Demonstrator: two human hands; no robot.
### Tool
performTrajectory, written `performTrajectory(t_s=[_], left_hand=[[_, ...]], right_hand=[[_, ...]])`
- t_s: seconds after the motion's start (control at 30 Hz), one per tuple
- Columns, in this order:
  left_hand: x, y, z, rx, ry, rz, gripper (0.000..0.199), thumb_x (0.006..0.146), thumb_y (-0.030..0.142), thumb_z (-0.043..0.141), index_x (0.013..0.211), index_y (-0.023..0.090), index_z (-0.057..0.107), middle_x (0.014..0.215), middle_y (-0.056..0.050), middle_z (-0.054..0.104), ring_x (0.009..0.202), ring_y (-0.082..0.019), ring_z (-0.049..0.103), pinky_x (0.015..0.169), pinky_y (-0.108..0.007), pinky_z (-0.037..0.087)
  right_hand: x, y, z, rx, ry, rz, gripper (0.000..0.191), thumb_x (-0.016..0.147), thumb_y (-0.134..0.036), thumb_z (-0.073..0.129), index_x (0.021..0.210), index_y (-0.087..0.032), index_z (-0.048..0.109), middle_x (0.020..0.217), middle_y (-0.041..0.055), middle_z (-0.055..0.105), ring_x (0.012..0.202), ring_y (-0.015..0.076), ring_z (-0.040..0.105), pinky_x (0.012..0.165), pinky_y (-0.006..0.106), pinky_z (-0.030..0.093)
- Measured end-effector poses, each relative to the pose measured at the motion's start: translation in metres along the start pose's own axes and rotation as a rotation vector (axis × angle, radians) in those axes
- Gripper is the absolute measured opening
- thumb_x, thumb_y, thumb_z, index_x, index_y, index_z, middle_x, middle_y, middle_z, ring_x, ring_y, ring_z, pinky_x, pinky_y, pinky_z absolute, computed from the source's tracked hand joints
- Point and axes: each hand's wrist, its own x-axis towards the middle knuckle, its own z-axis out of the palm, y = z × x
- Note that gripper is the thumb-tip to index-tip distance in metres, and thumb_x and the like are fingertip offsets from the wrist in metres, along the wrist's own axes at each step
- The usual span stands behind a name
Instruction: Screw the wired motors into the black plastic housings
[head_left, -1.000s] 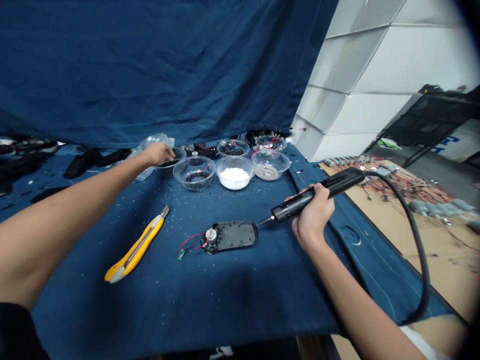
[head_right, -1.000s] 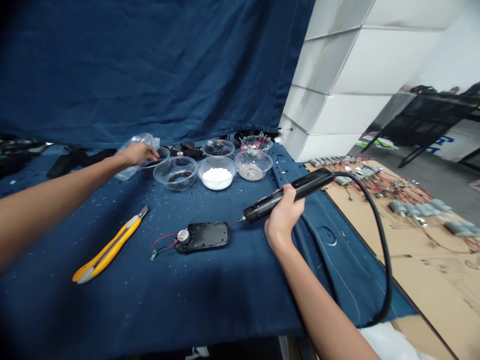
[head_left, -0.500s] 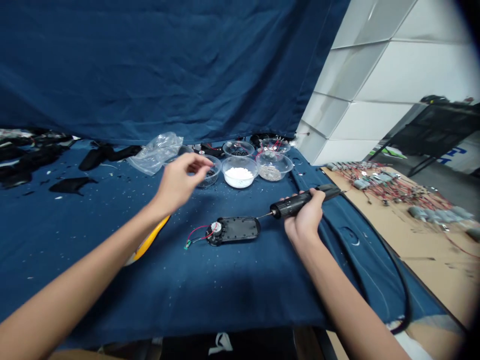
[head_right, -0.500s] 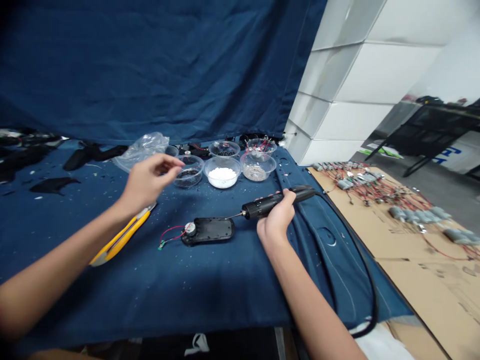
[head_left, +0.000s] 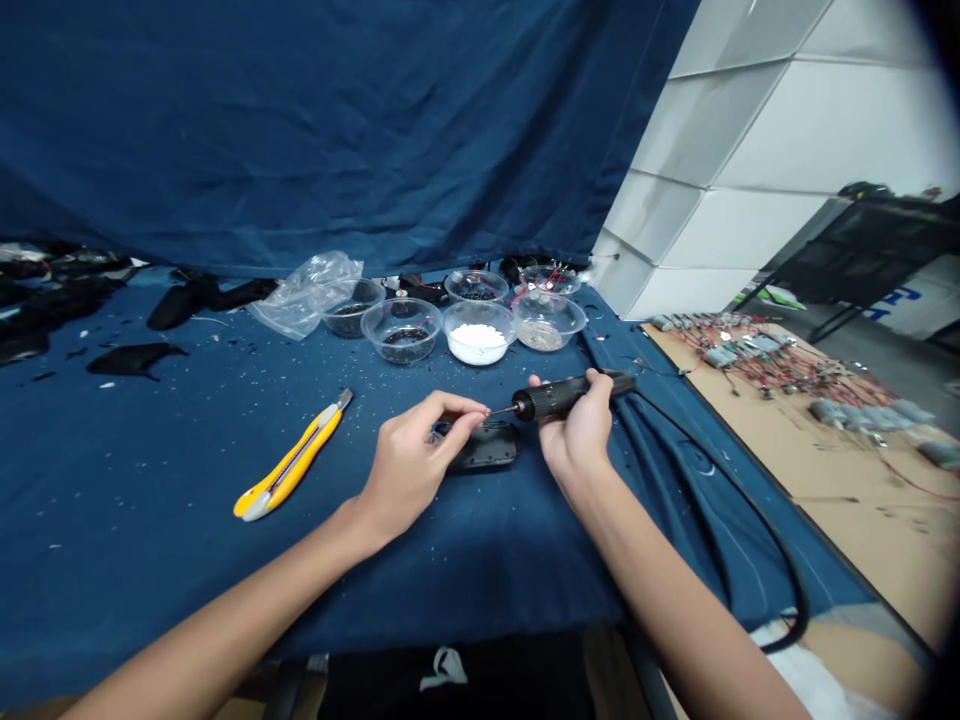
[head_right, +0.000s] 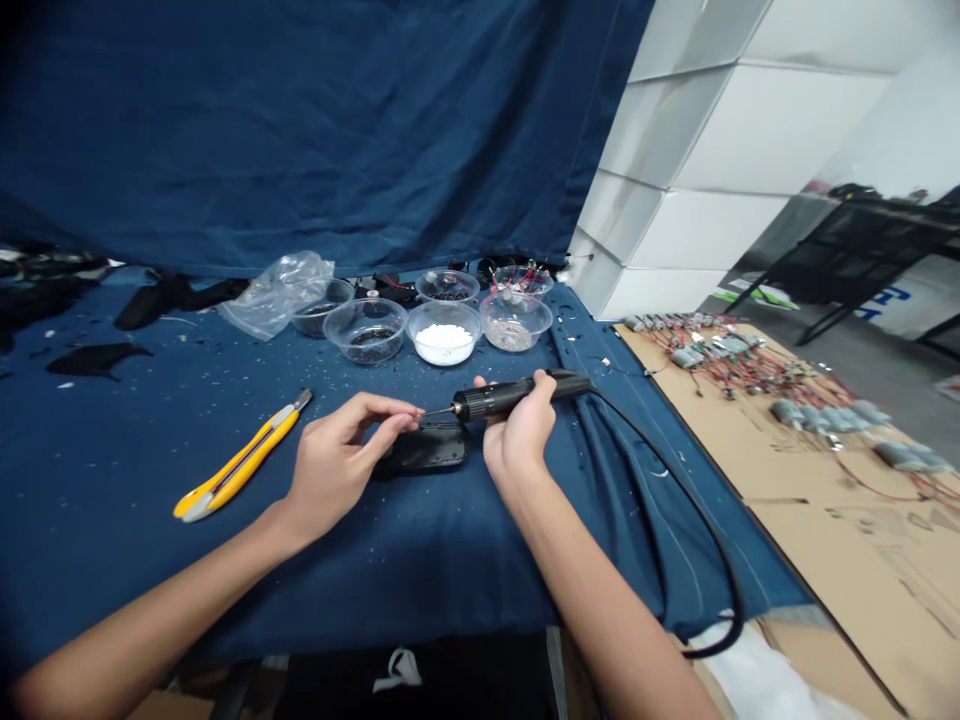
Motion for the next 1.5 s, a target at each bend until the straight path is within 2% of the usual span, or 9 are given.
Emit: performTrajectory(t_s=[0.3, 0.5, 0.6, 0.83, 0.9, 0.97, 1.1, 1.23, 1.5], left_hand=[[-0.002, -0.004, 0.004, 0.002, -0.004, 0.040, 0.008, 0.091, 0.023, 0.059, 0.092, 0.020, 0.067, 0.096, -0.001, 0.072, 0.092, -0.016, 0.067, 0.081, -0.026, 0.053], [0.000, -0.007, 0.006, 0.139, 0.062, 0.054, 0.011, 0.092, 0.027, 0.059, 0.087, 0.019, 0.065, 0.091, -0.001, 0.072, 0.084, -0.015, 0.067, 0.067, -0.023, 0.051], [0.000, -0.008, 0.006, 0.184, 0.065, 0.066, 0.012, 0.092, 0.027, 0.058, 0.085, 0.019, 0.064, 0.088, -0.001, 0.071, 0.077, -0.013, 0.066, 0.068, -0.022, 0.050], [0.001, -0.010, 0.007, 0.252, 0.031, 0.263, 0.008, 0.093, 0.021, 0.057, 0.088, 0.016, 0.060, 0.086, -0.002, 0.068, 0.081, -0.013, 0.064, 0.076, -0.025, 0.048], [0.003, -0.011, 0.000, 0.268, -0.040, 0.299, 0.013, 0.092, 0.026, 0.059, 0.101, 0.016, 0.060, 0.097, -0.004, 0.067, 0.093, -0.015, 0.062, 0.084, -0.027, 0.047], [0.005, -0.013, -0.013, 0.311, -0.159, 0.278, 0.036, 0.089, 0.035, 0.062, 0.120, 0.019, 0.054, 0.116, -0.007, 0.061, 0.110, -0.019, 0.055, 0.095, -0.034, 0.043], [0.005, -0.024, -0.036, 0.479, -0.442, 0.099, 0.079, 0.075, 0.058, 0.069, 0.139, 0.024, 0.038, 0.132, -0.009, 0.049, 0.123, -0.030, 0.043, 0.102, -0.047, 0.036], [0.002, -0.038, -0.036, 0.495, -0.602, 0.015, 0.063, 0.082, 0.053, 0.064, 0.134, 0.024, 0.043, 0.128, -0.007, 0.051, 0.115, -0.027, 0.048, 0.098, -0.044, 0.040], [0.004, -0.049, -0.013, 0.332, -0.568, 0.069, 0.056, 0.085, 0.048, 0.064, 0.130, 0.023, 0.043, 0.126, -0.006, 0.050, 0.118, -0.021, 0.048, 0.102, -0.036, 0.041]], right_hand=[[0.001, 0.002, 0.000, 0.039, -0.007, -0.010, 0.013, 0.087, -0.030, 0.049, 0.082, -0.021, 0.042, 0.063, -0.0087, 0.048, 0.053, 0.0075, 0.055, 0.070, 0.037, 0.063], [-0.002, 0.004, 0.002, 0.029, 0.017, 0.000, 0.013, 0.088, -0.032, 0.049, 0.086, -0.022, 0.041, 0.061, -0.0088, 0.046, 0.057, 0.0091, 0.057, 0.068, 0.036, 0.063], [-0.003, 0.006, 0.002, 0.010, 0.014, -0.002, 0.013, 0.088, -0.033, 0.048, 0.087, -0.022, 0.041, 0.062, -0.0087, 0.046, 0.057, 0.0090, 0.057, 0.068, 0.035, 0.062], [-0.003, 0.010, 0.002, -0.003, 0.019, -0.020, 0.016, 0.087, -0.034, 0.049, 0.089, -0.020, 0.041, 0.063, -0.0070, 0.050, 0.061, 0.0134, 0.063, 0.064, 0.039, 0.062], [-0.002, 0.008, 0.000, -0.005, -0.024, -0.038, 0.015, 0.086, -0.033, 0.049, 0.086, -0.020, 0.041, 0.064, -0.0065, 0.051, 0.058, 0.0124, 0.062, 0.063, 0.038, 0.062], [0.001, 0.003, -0.002, -0.006, -0.069, -0.095, 0.014, 0.085, -0.032, 0.049, 0.086, -0.020, 0.041, 0.066, -0.0063, 0.054, 0.055, 0.0108, 0.060, 0.060, 0.036, 0.062], [0.004, -0.004, -0.004, -0.033, -0.107, -0.284, 0.016, 0.083, -0.030, 0.051, 0.089, -0.023, 0.037, 0.066, -0.0091, 0.052, 0.049, 0.0098, 0.057, 0.053, 0.031, 0.059], [-0.002, 0.000, -0.003, -0.082, -0.182, -0.437, 0.021, 0.084, -0.036, 0.052, 0.093, -0.025, 0.036, 0.064, -0.0108, 0.047, 0.046, 0.0099, 0.057, 0.047, 0.029, 0.057], [-0.008, 0.017, 0.000, -0.155, -0.269, -0.576, 0.024, 0.086, -0.036, 0.052, 0.099, -0.027, 0.034, 0.066, -0.0112, 0.048, 0.044, 0.0088, 0.055, 0.045, 0.027, 0.055]])
